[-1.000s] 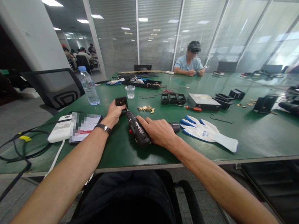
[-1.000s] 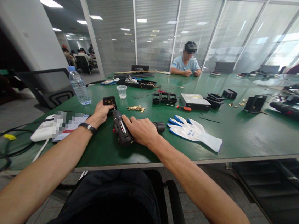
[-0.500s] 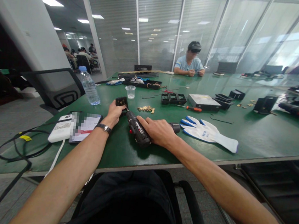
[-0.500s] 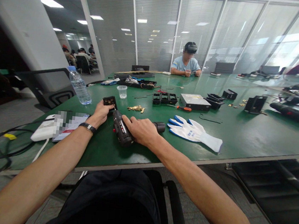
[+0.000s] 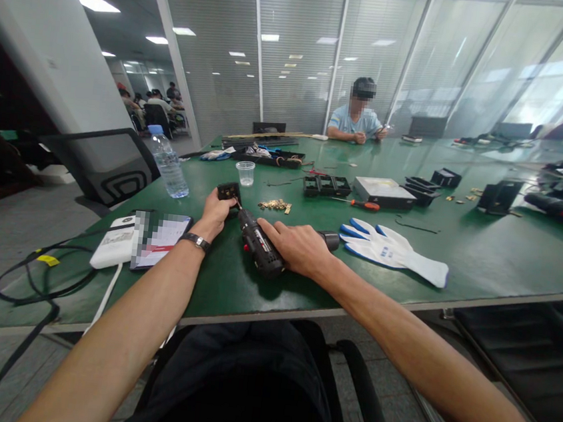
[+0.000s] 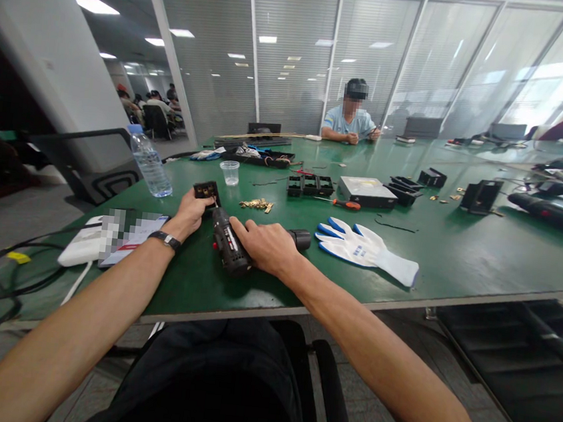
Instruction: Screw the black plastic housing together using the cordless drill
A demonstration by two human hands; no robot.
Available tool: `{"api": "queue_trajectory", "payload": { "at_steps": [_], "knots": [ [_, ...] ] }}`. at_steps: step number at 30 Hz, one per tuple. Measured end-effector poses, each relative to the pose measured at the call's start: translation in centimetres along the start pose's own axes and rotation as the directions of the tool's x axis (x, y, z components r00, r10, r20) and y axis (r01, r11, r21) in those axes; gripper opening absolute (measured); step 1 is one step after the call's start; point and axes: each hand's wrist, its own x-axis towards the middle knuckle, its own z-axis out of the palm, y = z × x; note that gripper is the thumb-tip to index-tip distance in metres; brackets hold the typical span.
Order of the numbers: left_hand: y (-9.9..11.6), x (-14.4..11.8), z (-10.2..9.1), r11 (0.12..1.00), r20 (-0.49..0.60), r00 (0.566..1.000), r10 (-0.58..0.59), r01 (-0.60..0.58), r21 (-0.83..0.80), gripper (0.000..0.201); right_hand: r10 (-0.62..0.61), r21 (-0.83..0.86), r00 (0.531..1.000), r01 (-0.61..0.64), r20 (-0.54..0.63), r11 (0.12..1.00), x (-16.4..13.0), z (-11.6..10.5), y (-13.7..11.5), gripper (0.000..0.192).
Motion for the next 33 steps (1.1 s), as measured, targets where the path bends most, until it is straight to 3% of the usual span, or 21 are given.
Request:
{"api": "queue_trajectory", "payload": {
  "at_steps": [15,22,33],
  "knots": [
    [0.44,-0.31,0.03,1.000,-0.017,1.000,-0.004,0.004,0.017,0.036,0.002,-0.007,0.999,-0.002,0.045,1.000,-0.04,-0.35,-0.08,0.072],
    [0.11,-0.07,0.03,1.000,-0.010,1.000,-0.002,0.002,0.006,0.036,-0.006,0.010,1.000,0.007,-0.005,1.000,-0.08,-0.12,-0.07,0.069],
    [0.45,-0.31,0.13,1.000,-0.018,1.000,-0.002,0.002,-0.004,0.035,0.000,0.009,1.000,0.000,0.012,1.000,-0.09,-0.29,-0.10,0.066]
  ]
}}
